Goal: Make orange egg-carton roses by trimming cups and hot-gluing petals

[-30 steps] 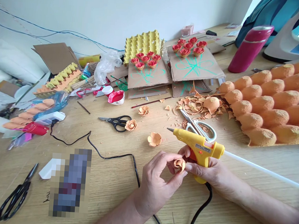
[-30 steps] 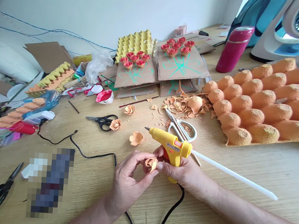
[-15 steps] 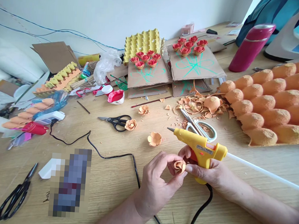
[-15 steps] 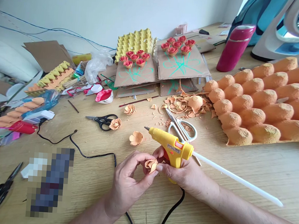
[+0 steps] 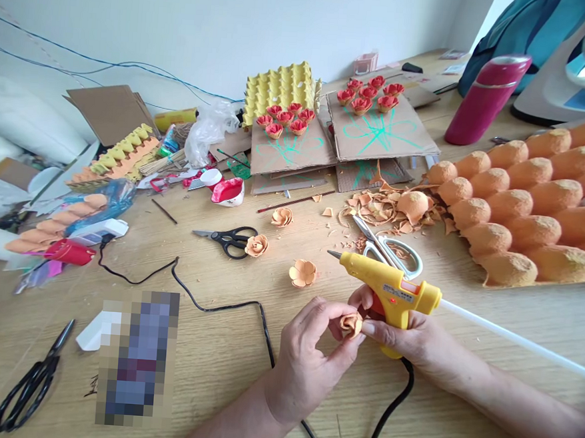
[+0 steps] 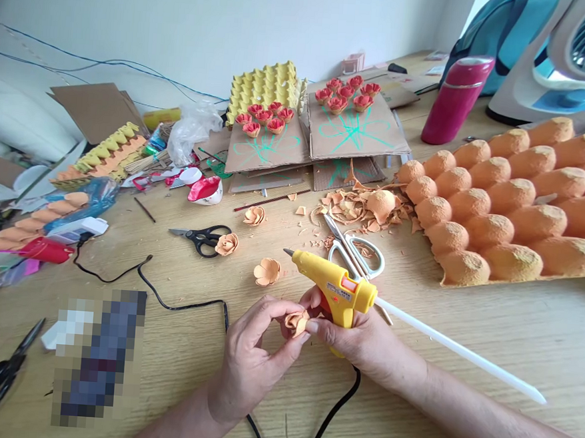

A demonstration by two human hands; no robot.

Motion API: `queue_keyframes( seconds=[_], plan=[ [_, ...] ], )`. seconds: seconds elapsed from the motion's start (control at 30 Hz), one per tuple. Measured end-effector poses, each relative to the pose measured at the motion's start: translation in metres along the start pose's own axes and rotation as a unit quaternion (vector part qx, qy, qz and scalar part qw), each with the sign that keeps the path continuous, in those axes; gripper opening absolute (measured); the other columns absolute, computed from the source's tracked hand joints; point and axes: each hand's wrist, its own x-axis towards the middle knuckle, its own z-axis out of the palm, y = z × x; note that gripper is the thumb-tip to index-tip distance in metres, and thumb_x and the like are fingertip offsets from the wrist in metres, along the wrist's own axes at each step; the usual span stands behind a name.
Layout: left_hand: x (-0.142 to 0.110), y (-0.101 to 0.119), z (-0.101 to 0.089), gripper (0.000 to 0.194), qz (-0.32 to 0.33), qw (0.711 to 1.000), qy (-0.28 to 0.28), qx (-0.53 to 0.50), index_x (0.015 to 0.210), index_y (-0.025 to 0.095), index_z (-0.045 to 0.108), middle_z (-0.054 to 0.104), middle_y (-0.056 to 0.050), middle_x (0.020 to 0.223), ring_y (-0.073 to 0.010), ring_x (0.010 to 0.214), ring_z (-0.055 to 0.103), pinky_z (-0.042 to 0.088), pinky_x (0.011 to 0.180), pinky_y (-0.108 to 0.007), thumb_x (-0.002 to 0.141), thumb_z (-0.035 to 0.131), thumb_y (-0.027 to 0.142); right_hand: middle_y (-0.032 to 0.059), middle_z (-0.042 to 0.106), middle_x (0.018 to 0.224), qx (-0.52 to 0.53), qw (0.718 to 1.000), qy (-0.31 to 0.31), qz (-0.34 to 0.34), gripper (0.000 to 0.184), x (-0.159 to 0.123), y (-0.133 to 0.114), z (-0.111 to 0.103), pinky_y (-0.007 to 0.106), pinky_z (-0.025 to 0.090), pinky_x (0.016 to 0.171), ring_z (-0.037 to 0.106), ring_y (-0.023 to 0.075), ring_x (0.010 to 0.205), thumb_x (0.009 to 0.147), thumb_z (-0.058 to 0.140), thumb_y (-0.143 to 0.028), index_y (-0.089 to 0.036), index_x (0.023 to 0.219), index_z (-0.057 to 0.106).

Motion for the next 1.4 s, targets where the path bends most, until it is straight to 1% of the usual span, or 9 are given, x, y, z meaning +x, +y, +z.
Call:
queue_keyframes(
  seconds=[0.13, 0.23, 0.33, 0.47, 0.63, 0.83, 1.03, 1.23, 1.4],
  plan=[
    [-0.0008, -0.0014, 0.0002, 0.015, -0.004, 1.0, -0.004, -0.005, 0.099, 0.019, 0.065, 0.065, -0.001, 0.078, -0.011, 0.068, 0.062, 0.056, 0.07, -0.023, 0.086, 0.068, 0.013, 0.001, 0.061, 0.084, 0.016, 1.0, -0.004, -0.004, 0.033, 0.0004, 0.0014, -0.0007, 0.03, 0.054, 0.079, 0.06, 0.0169, 0.081, 0.074, 0.082, -0.044, -0.023, 0.089, 0.061],
    [-0.0007, -0.0011, -0.0001, 0.016, -0.003, 1.0, -0.005, -0.006, 0.1, 0.019, 0.065, 0.066, -0.001, 0.078, -0.0113, 0.068, 0.062, 0.056, 0.069, -0.023, 0.086, 0.068, 0.012, 0.0006, 0.061, 0.084, 0.016, 1.0, -0.007, -0.003, 0.033, 0.0002, 0.0017, -0.0011, 0.031, 0.054, 0.079, 0.06, 0.0175, 0.082, 0.073, 0.083, -0.042, -0.024, 0.089, 0.061],
    [0.0001, 0.0, -0.0007, 0.015, 0.0, 1.0, -0.002, -0.004, 0.098, 0.019, 0.064, 0.066, -0.001, 0.078, -0.0115, 0.067, 0.061, 0.056, 0.068, -0.023, 0.086, 0.067, 0.012, 0.0012, 0.061, 0.083, 0.01, 1.0, -0.007, 0.003, 0.035, -0.0003, 0.0009, -0.0011, 0.033, 0.054, 0.08, 0.061, 0.0193, 0.083, 0.071, 0.084, -0.044, -0.024, 0.088, 0.06],
    [0.0002, -0.0006, -0.0008, 0.018, 0.018, 1.0, 0.002, -0.011, 0.099, 0.018, 0.064, 0.066, -0.001, 0.078, -0.0114, 0.068, 0.061, 0.055, 0.068, -0.022, 0.084, 0.068, 0.009, 0.0023, 0.061, 0.083, -0.004, 1.0, -0.009, 0.005, 0.035, -0.0008, -0.0003, -0.0011, 0.034, 0.054, 0.078, 0.061, 0.0201, 0.083, 0.074, 0.08, -0.047, -0.024, 0.089, 0.06],
    [-0.0007, -0.0026, 0.0002, 0.019, 0.024, 1.0, 0.0, -0.012, 0.099, 0.018, 0.064, 0.066, -0.001, 0.079, -0.0115, 0.068, 0.061, 0.054, 0.069, -0.022, 0.084, 0.069, 0.009, 0.0022, 0.061, 0.085, 0.011, 1.0, -0.016, -0.002, 0.032, -0.0016, -0.0006, -0.0009, 0.033, 0.054, 0.078, 0.06, 0.0186, 0.083, 0.075, 0.081, -0.044, -0.024, 0.089, 0.06],
    [0.0004, -0.0016, 0.0005, 0.017, 0.03, 0.999, -0.003, -0.014, 0.098, 0.019, 0.063, 0.065, -0.001, 0.077, -0.0112, 0.067, 0.06, 0.054, 0.067, -0.021, 0.085, 0.067, 0.009, 0.0023, 0.062, 0.086, 0.005, 1.0, -0.008, 0.008, 0.034, -0.0033, -0.0007, -0.001, 0.034, 0.053, 0.081, 0.06, 0.0197, 0.085, 0.073, 0.082, -0.044, -0.024, 0.088, 0.06],
    [-0.0023, -0.0028, 0.0008, 0.016, 0.004, 1.0, -0.004, -0.016, 0.098, 0.018, 0.064, 0.063, 0.0, 0.077, -0.011, 0.068, 0.061, 0.053, 0.069, -0.022, 0.085, 0.068, 0.01, 0.0007, 0.06, 0.087, 0.022, 1.0, -0.017, -0.003, 0.034, -0.0026, -0.0001, -0.0005, 0.03, 0.052, 0.081, 0.059, 0.0169, 0.085, 0.073, 0.084, -0.038, -0.023, 0.09, 0.059],
    [-0.0027, -0.0017, 0.0007, 0.019, -0.001, 1.0, 0.004, -0.012, 0.1, 0.018, 0.063, 0.065, 0.0, 0.08, -0.0096, 0.07, 0.061, 0.052, 0.072, -0.02, 0.083, 0.069, 0.009, 0.0013, 0.062, 0.089, 0.029, 0.999, -0.038, -0.011, 0.029, -0.0013, 0.0049, -0.0032, 0.028, 0.052, 0.079, 0.059, 0.0148, 0.082, 0.081, 0.077, -0.04, -0.022, 0.094, 0.057],
    [-0.0012, -0.0009, 0.0001, 0.015, 0.002, 1.0, 0.0, -0.014, 0.095, 0.017, 0.063, 0.064, 0.001, 0.078, -0.0088, 0.068, 0.059, 0.051, 0.07, -0.019, 0.083, 0.069, 0.009, -0.0002, 0.061, 0.087, 0.038, 0.999, -0.034, -0.015, 0.031, -0.0001, 0.0044, -0.0028, 0.026, 0.051, 0.077, 0.058, 0.0139, 0.082, 0.075, 0.083, -0.033, -0.022, 0.091, 0.059]
  ],
)
